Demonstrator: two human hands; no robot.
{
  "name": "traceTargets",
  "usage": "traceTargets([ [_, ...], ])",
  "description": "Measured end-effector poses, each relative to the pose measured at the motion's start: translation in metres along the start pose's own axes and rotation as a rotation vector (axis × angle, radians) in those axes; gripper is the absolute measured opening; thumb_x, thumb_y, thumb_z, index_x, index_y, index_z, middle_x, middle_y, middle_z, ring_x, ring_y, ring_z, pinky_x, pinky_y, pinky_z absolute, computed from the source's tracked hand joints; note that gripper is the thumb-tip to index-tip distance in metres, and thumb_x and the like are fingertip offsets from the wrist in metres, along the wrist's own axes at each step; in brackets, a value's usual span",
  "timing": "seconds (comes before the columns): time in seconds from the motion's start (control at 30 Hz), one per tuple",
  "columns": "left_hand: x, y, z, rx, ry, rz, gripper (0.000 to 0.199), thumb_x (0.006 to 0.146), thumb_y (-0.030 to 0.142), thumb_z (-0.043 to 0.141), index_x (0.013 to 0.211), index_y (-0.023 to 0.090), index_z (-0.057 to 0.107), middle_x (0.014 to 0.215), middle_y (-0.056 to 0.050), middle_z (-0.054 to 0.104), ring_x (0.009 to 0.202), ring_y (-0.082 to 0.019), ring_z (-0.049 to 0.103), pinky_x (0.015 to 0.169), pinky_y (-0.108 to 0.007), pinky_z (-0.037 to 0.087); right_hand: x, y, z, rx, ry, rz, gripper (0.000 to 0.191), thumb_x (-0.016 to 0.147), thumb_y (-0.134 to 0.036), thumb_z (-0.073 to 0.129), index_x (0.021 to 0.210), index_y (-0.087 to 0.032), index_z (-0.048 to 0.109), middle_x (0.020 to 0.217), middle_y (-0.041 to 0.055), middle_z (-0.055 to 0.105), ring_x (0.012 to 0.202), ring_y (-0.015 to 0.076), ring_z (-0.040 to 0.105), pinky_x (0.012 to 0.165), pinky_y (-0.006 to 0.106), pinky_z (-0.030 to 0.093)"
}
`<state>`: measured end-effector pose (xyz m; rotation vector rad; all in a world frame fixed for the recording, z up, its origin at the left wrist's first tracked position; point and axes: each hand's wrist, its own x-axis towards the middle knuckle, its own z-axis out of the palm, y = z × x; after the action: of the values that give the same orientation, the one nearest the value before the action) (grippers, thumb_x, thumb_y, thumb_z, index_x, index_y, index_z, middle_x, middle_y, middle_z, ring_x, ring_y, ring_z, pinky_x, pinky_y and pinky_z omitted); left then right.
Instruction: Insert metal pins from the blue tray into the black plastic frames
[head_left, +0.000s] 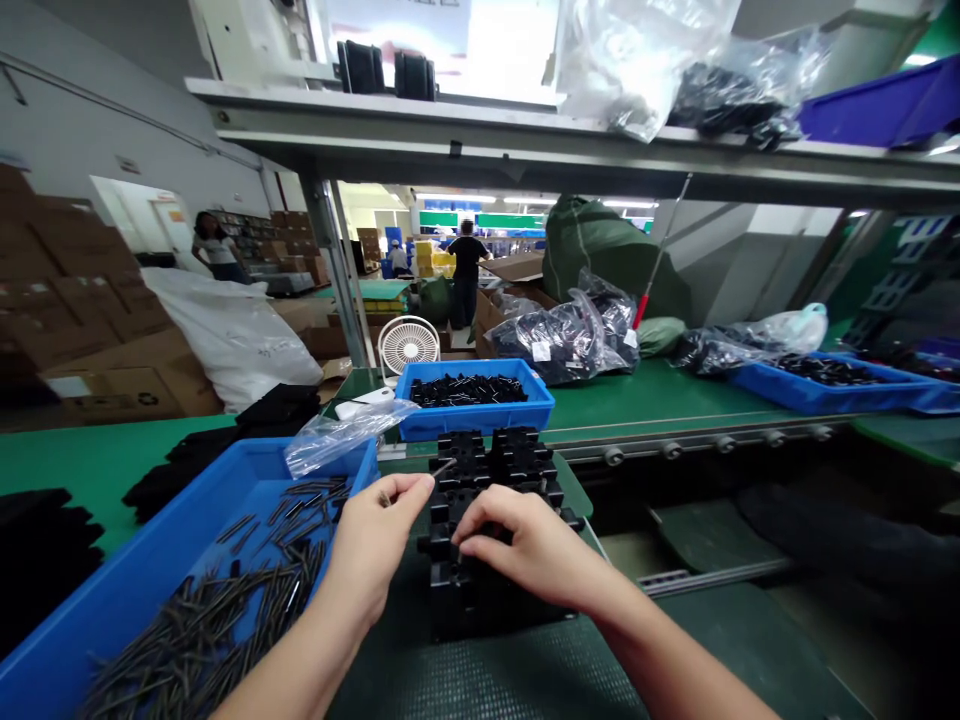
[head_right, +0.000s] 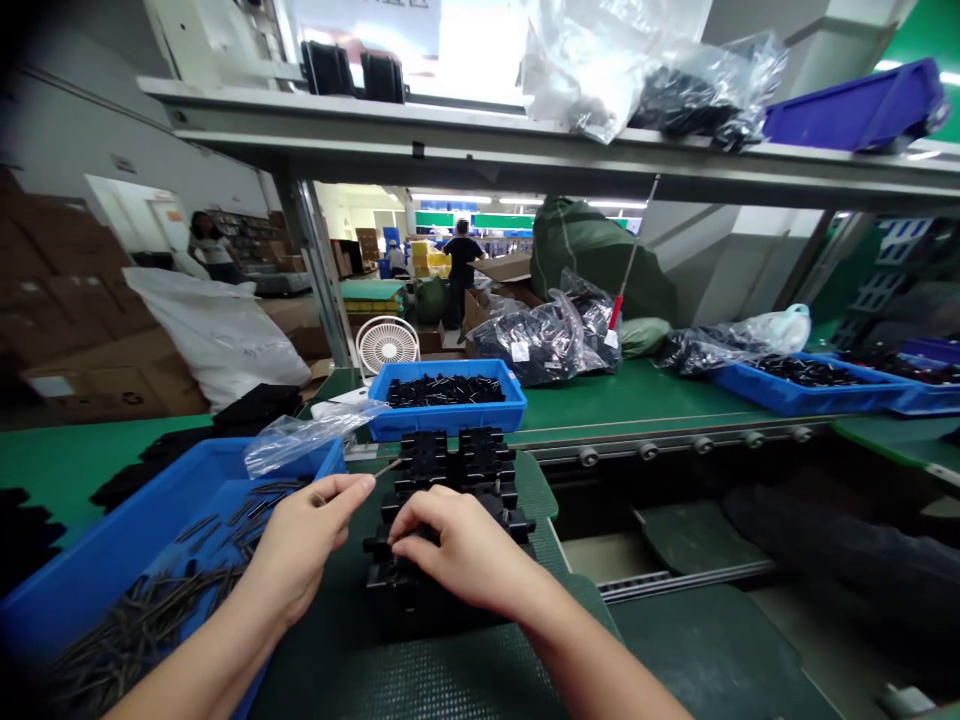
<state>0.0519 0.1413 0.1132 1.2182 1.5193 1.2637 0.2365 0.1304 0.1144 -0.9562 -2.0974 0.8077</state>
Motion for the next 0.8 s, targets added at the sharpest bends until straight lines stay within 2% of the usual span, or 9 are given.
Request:
traceTargets([
  [0.17, -0.001, -0.004, 0.003, -0.134, -0.085, -0.068, 0.038, 0.068, 0.051, 0.07, 0.082, 0.015, 0.067, 0.051, 0.009, 0.039, 0.044, -0.005, 0.021, 0.043, -0.02, 0.015, 0.0, 0.005, 0.006, -0.073, -0.046, -0.029, 0.009, 0.081, -0.013, 0.067, 0.085, -0.021, 0.065, 0.088, -0.0016, 0.064, 0.086, 0.013, 0.058, 0.076, 0.022, 0.043],
  [0.37, -0.002, -0.003, 0.004, -0.177, -0.112, -0.1, 0.037, 0.07, 0.049, 0.07, 0.078, 0.014, 0.062, 0.054, 0.01, 0.027, 0.045, -0.004, 0.017, 0.042, -0.02, 0.011, 0.0, 0.008, 0.015, -0.157, -0.115, -0.056, 0.009, 0.08, -0.014, 0.067, 0.086, -0.02, 0.064, 0.087, -0.0013, 0.064, 0.086, 0.0136, 0.056, 0.076, 0.022, 0.044],
  [0.5, -0.004, -0.004, 0.004, -0.233, -0.171, -0.119, 0.037, 0.073, 0.05, 0.067, 0.072, 0.014, 0.058, 0.054, 0.01, 0.022, 0.047, -0.005, 0.015, 0.042, -0.021, 0.011, -0.001, 0.007, 0.006, -0.169, -0.179, -0.137, 0.019, 0.079, -0.02, 0.071, 0.096, -0.02, 0.063, 0.096, 0.0001, 0.064, 0.096, 0.0157, 0.054, 0.086, 0.025, 0.042],
  [0.57, -0.007, -0.003, 0.005, -0.279, -0.244, -0.143, 0.038, 0.075, 0.051, 0.065, 0.077, 0.013, 0.061, 0.054, 0.01, 0.022, 0.048, -0.006, 0.014, 0.043, -0.021, 0.011, -0.001, 0.006, -0.005, -0.14, -0.115, -0.109, 0.022, 0.08, -0.024, 0.07, 0.101, -0.021, 0.062, 0.1, 0.0005, 0.063, 0.097, 0.0157, 0.054, 0.087, 0.025, 0.041],
  [0.7, -0.016, 0.001, 0.009, -0.308, -0.371, -0.17, 0.041, 0.077, 0.051, 0.063, 0.083, 0.011, 0.064, 0.055, 0.01, 0.022, 0.05, -0.006, 0.012, 0.043, -0.022, 0.009, 0.0, 0.006, -0.024, 0.0, 0.111, 0.066, 0.011, 0.09, -0.026, 0.057, 0.099, -0.021, 0.06, 0.091, -0.0012, 0.063, 0.083, 0.0128, 0.056, 0.074, 0.023, 0.043],
  [0.8, -0.022, -0.001, 0.013, -0.245, -0.427, -0.156, 0.042, 0.079, 0.054, 0.06, 0.081, 0.011, 0.063, 0.056, 0.009, 0.022, 0.05, -0.006, 0.013, 0.044, -0.023, 0.009, 0.001, 0.006, -0.027, 0.077, 0.143, 0.072, 0.011, 0.092, -0.027, 0.053, 0.097, -0.02, 0.06, 0.089, -0.0017, 0.063, 0.081, 0.0119, 0.056, 0.072, 0.021, 0.042],
])
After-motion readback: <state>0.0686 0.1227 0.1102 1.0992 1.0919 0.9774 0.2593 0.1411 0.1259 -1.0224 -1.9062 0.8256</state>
